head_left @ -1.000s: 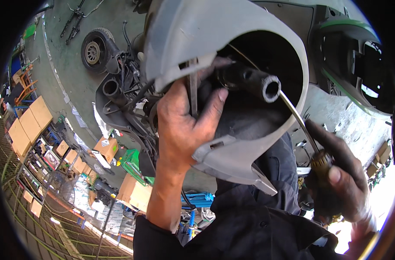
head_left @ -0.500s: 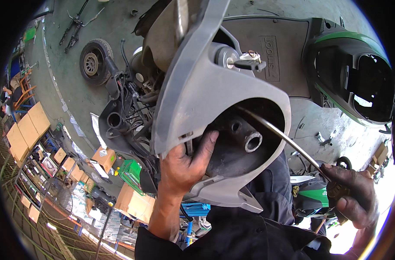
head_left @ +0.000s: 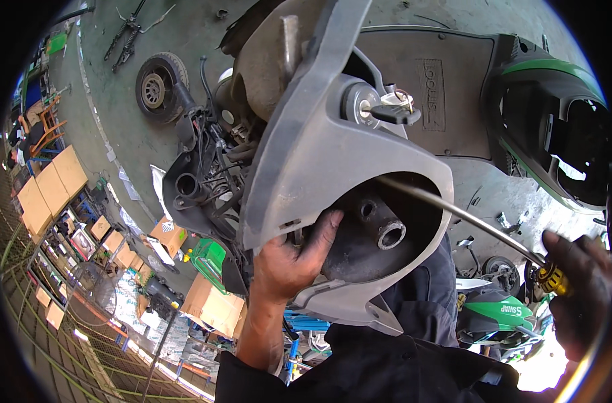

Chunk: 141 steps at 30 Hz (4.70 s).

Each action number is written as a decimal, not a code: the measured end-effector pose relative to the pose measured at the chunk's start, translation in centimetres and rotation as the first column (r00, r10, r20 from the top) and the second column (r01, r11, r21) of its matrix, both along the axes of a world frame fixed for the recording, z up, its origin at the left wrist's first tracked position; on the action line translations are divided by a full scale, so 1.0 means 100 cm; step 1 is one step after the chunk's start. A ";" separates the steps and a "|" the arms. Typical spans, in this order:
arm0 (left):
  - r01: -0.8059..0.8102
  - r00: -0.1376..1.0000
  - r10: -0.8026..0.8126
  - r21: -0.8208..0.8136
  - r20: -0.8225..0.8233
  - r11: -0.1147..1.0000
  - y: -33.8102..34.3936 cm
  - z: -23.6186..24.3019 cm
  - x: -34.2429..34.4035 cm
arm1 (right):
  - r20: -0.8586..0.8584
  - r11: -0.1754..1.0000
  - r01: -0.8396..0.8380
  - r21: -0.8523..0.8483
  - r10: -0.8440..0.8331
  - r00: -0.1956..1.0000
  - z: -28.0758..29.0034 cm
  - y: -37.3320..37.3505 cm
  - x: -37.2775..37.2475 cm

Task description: The person assembles internal components of a motorcycle's front end, using a screwdriver to align and secure metal tubes and rods within the frame housing.

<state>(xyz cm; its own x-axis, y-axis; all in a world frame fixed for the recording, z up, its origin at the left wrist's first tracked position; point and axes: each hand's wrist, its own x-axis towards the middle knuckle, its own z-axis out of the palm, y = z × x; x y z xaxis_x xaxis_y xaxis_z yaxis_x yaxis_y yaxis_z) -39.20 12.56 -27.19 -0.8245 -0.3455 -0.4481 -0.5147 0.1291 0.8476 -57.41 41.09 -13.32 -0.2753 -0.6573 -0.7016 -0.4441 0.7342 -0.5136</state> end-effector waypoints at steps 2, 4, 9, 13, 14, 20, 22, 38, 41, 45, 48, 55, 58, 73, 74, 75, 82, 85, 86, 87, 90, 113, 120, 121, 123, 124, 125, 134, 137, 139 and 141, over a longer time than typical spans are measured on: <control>0.062 0.995 -0.065 -0.038 -0.072 0.997 0.001 -0.004 -0.003 | -0.037 1.000 -0.016 0.013 0.016 0.999 0.002 0.000 0.000; 0.075 0.994 -0.078 -0.043 -0.081 0.996 0.003 -0.003 -0.007 | -0.061 0.999 -0.023 0.041 0.025 0.998 0.005 -0.002 0.001; 0.122 0.992 -0.124 -0.101 -0.008 0.987 0.000 -0.002 -0.003 | -0.074 0.997 -0.045 0.056 0.050 0.996 0.006 0.004 0.000; 0.089 0.992 -0.100 -0.134 -0.077 0.987 -0.001 -0.006 -0.004 | -0.081 0.996 -0.035 0.079 0.041 0.996 0.012 0.011 0.003; 0.100 0.989 -0.116 -0.167 -0.092 0.981 0.001 -0.007 -0.002 | -0.072 0.995 -0.028 0.092 0.035 0.997 0.017 0.014 0.004; 0.101 0.986 -0.136 -0.290 -0.100 0.952 -0.007 -0.024 0.001 | -0.054 0.990 -0.066 0.123 0.073 0.996 0.010 0.028 0.021; 0.076 0.952 -0.155 -0.285 -0.265 0.956 -0.005 -0.020 -0.012 | -0.036 0.988 -0.070 0.141 0.076 0.996 0.017 0.032 0.022; 0.159 0.925 -0.203 -0.158 -0.322 0.975 -0.008 -0.023 -0.018 | -0.182 0.918 0.252 0.305 -0.204 0.962 0.024 0.042 0.060; 0.221 0.913 -0.295 -0.265 -0.282 0.938 -0.006 -0.019 -0.015 | -0.192 0.894 0.418 0.163 -0.387 0.902 0.014 0.042 0.073; 0.134 0.968 -0.169 -0.186 -0.187 0.973 0.001 -0.019 -0.016 | -0.168 0.887 0.455 0.084 -0.437 0.883 0.006 0.040 0.081; 0.097 0.985 -0.119 -0.176 -0.124 0.980 -0.001 -0.016 -0.014 | -0.165 0.905 0.425 -0.024 -0.423 0.891 -0.005 0.048 0.090; 0.100 0.980 -0.128 -0.181 -0.151 0.978 -0.008 -0.013 -0.006 | 0.058 0.917 0.322 -0.237 -0.317 0.947 -0.025 0.062 0.080; 0.083 0.976 -0.107 -0.134 -0.187 0.987 -0.017 -0.012 -0.003 | 0.261 0.863 0.460 -0.207 -0.404 0.877 -0.036 0.074 0.084; -0.080 0.996 0.088 -0.187 0.030 0.979 0.000 -0.003 -0.007 | 0.559 0.794 0.514 -0.324 -0.278 0.781 -0.035 0.081 0.061; -0.087 0.996 0.090 -0.203 0.005 0.975 -0.007 -0.007 0.001 | 0.612 0.820 0.500 -0.277 -0.251 0.750 -0.030 0.077 0.051; -0.094 0.996 0.092 -0.214 -0.020 0.972 -0.014 -0.012 0.006 | 0.663 0.846 0.482 -0.227 -0.228 0.713 -0.028 0.070 0.046; -0.075 0.997 0.069 -0.165 -0.040 0.983 -0.017 -0.002 0.012 | 0.620 0.845 0.507 -0.171 -0.307 0.722 -0.019 0.051 0.055; -0.068 0.997 0.065 -0.126 -0.032 0.990 -0.015 -0.005 0.012 | 0.624 0.847 0.519 -0.114 -0.345 0.701 -0.011 0.040 0.055; -0.063 0.998 0.059 -0.132 -0.035 0.989 -0.015 -0.004 0.011 | 0.626 0.847 0.522 -0.099 -0.355 0.694 -0.010 0.038 0.056; -0.057 0.998 0.053 -0.132 -0.036 0.990 -0.015 -0.004 0.011 | 0.628 0.846 0.526 -0.084 -0.365 0.687 -0.008 0.036 0.058; -0.055 0.998 0.055 -0.137 -0.007 0.989 -0.015 -0.002 0.010 | 0.628 0.837 0.542 -0.069 -0.386 0.676 -0.002 0.035 0.060; -0.047 0.998 0.053 -0.140 0.040 0.989 -0.018 -0.009 0.011 | 0.743 0.871 0.451 0.196 -0.432 0.511 0.023 -0.010 0.080; -0.032 0.999 0.034 -0.127 0.011 0.991 -0.018 -0.011 0.009 | 0.518 0.909 0.407 0.087 -0.390 0.761 0.027 -0.009 0.092; -0.025 1.000 0.027 -0.127 0.015 0.992 -0.018 -0.011 0.009 | 0.412 0.900 0.435 -0.013 -0.392 0.823 0.026 -0.009 0.097; -0.002 1.000 0.005 -0.149 0.020 0.989 -0.019 -0.013 0.009 | 0.308 0.908 0.416 -0.057 -0.380 0.872 0.021 -0.009 0.112; 0.007 1.000 -0.005 -0.169 0.017 0.986 -0.021 -0.012 0.008 | 0.256 0.911 0.403 -0.086 -0.371 0.893 0.020 -0.011 0.111; 0.015 1.000 -0.013 -0.188 0.013 0.982 -0.022 -0.012 0.006 | 0.200 0.914 0.389 -0.114 -0.363 0.910 0.019 -0.012 0.109; -0.226 0.973 0.229 -0.209 -0.011 0.951 -0.041 0.067 0.051 | 0.305 0.866 0.480 -0.139 -0.423 0.853 0.015 -0.015 0.102; -0.092 0.995 0.094 -0.080 0.022 0.993 -0.026 0.112 0.036 | 0.316 0.855 0.500 -0.134 -0.441 0.840 0.019 -0.012 0.106; 0.091 0.994 -0.090 -0.012 0.067 0.996 -0.005 0.134 0.018 | 0.300 0.849 0.512 -0.130 -0.459 0.836 0.017 -0.012 0.110; 0.316 0.920 -0.298 -0.033 0.255 0.948 0.025 0.150 -0.011 | 0.301 0.851 0.505 -0.147 -0.448 0.842 0.018 -0.015 0.106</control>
<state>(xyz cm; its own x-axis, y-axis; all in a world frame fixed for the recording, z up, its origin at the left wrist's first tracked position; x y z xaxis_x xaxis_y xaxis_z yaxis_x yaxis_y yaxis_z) -40.30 15.07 -12.19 -0.7636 -0.1316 -0.6322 -0.6295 0.3697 0.6834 -46.82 39.56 -11.56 -0.4303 -0.6293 -0.6471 0.0944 0.6816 -0.7256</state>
